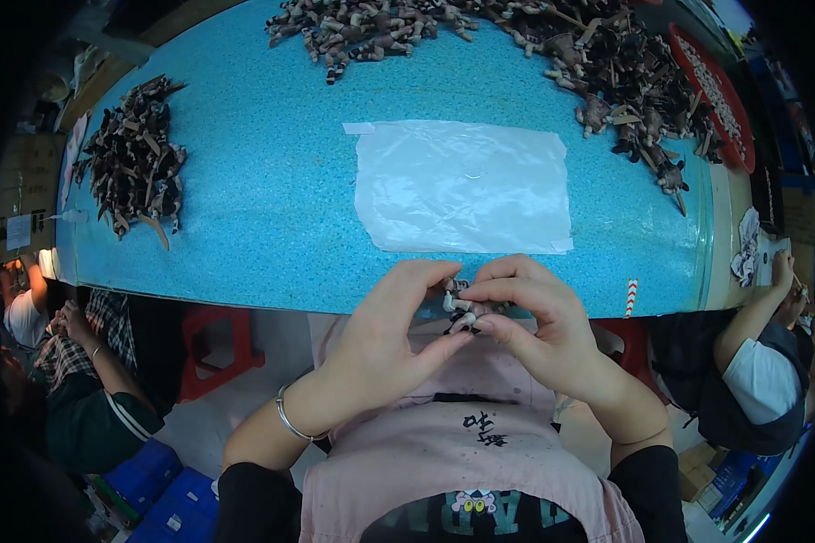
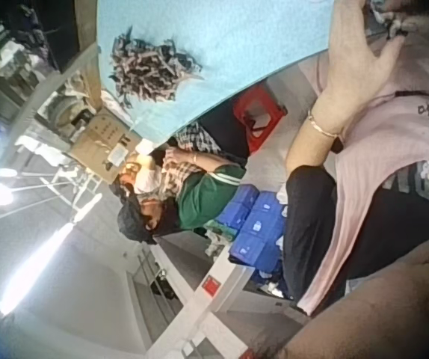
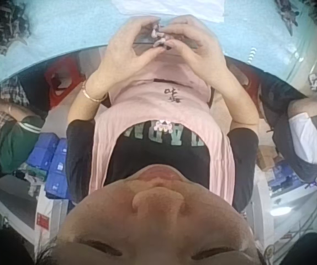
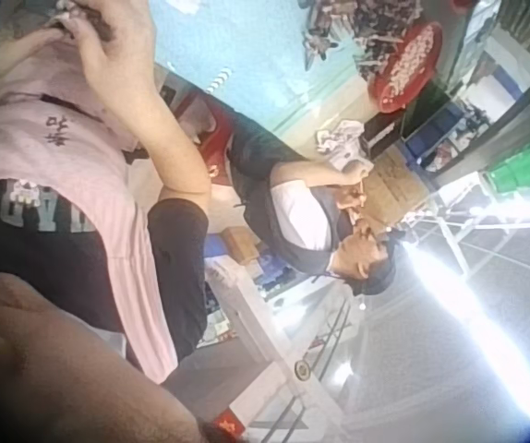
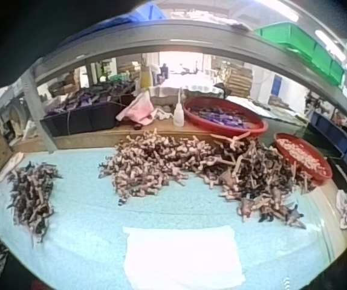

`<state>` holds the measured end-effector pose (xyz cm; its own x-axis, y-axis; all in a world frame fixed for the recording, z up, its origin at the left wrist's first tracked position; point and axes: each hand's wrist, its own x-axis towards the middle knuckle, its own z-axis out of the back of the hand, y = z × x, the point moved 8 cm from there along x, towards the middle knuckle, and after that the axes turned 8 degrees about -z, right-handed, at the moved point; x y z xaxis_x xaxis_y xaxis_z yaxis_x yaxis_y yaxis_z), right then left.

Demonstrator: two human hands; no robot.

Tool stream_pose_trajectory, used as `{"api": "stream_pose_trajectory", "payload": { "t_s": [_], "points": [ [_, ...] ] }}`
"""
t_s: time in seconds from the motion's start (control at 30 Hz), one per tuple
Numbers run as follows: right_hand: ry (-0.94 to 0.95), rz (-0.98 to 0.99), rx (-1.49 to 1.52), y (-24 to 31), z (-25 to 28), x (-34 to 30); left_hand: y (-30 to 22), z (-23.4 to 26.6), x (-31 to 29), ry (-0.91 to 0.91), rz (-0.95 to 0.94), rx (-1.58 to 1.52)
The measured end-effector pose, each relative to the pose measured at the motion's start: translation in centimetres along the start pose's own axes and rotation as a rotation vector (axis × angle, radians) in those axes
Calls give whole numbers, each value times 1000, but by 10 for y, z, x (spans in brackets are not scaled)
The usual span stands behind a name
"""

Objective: The person assembles toy figurine parts by hand, arranges the figurines in a row on the table, and applies adhesive to them using a squeeze bottle.

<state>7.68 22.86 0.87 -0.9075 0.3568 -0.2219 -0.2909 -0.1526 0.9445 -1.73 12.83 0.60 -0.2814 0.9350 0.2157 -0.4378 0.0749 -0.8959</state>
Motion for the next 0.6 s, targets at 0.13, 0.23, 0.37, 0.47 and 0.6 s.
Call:
{"api": "stream_pose_trajectory", "payload": {
  "t_s": [0.13, 0.23, 0.37, 0.47, 0.6],
  "points": [
    [-3, -10, -23, 0, 0, -1, -1, 0, 1, 0, 10, -6],
    [-24, -12, -29, 1, -1, -2, -2, 0, 2, 4, -5, 14],
    [-31, -21, -12, -1, -2, -2, -2, 0, 2, 11, -17, 25],
    [-42, -59, 74, -7, -2, 0, -4, 2, 4, 13, -33, 10],
    [-49, -101, 155, -15, -3, 1, 11, 5, 2, 5, 54, -141]
  ]
}}
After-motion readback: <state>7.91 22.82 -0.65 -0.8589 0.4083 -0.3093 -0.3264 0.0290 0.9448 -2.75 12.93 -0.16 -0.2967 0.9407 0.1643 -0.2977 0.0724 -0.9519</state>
